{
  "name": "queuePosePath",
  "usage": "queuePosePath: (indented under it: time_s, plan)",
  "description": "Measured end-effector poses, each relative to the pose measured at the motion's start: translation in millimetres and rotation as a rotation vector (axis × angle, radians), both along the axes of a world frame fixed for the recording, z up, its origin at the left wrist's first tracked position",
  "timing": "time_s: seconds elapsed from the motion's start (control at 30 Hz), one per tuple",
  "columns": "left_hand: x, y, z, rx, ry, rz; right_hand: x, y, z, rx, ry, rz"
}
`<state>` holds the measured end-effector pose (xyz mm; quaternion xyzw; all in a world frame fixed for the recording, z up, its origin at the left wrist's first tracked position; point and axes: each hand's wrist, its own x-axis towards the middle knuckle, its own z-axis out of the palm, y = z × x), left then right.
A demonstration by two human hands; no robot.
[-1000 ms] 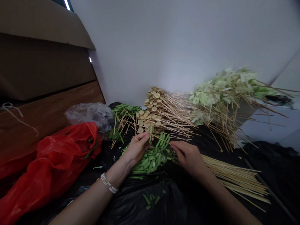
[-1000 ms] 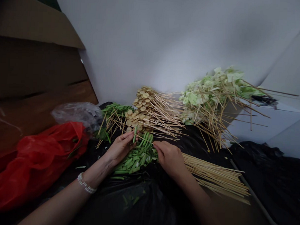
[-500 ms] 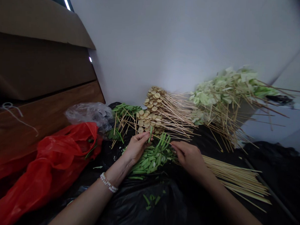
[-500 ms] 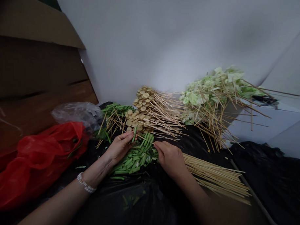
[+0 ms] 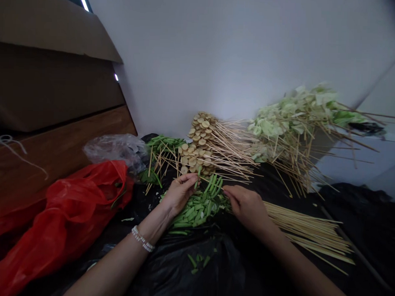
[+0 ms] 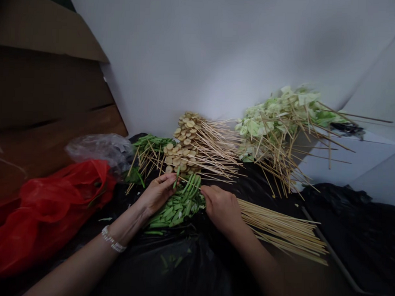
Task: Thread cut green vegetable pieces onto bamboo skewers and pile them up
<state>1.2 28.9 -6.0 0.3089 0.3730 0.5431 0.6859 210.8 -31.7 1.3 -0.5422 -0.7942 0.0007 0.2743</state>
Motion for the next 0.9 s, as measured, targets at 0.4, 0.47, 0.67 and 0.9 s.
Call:
queuePosePath:
  time_s: [0.4, 0.47, 0.67, 0.9]
  plan:
    - [1.6, -5.5, 3.5, -0.003, 0.033, -0.078, -4.1, -2.3, -4.2, 0.006, 0.066, 0.016]
    - [1.8, -6.1, 3.6, 0.000, 0.040, -0.087, -3.9, -1.6, -4.6, 0.002, 0.077, 0.021]
    - [2.2, -6.0, 3.7, 0.004, 0.063, -0.099, -3.6, -0.9, -4.5, 0.016, 0.094, 0.051]
    - [5.1, -7.4, -2.8, 0.056, 0.107, -0.125, -7.2, -7.4, -2.7, 0.137, -0.182, -0.016]
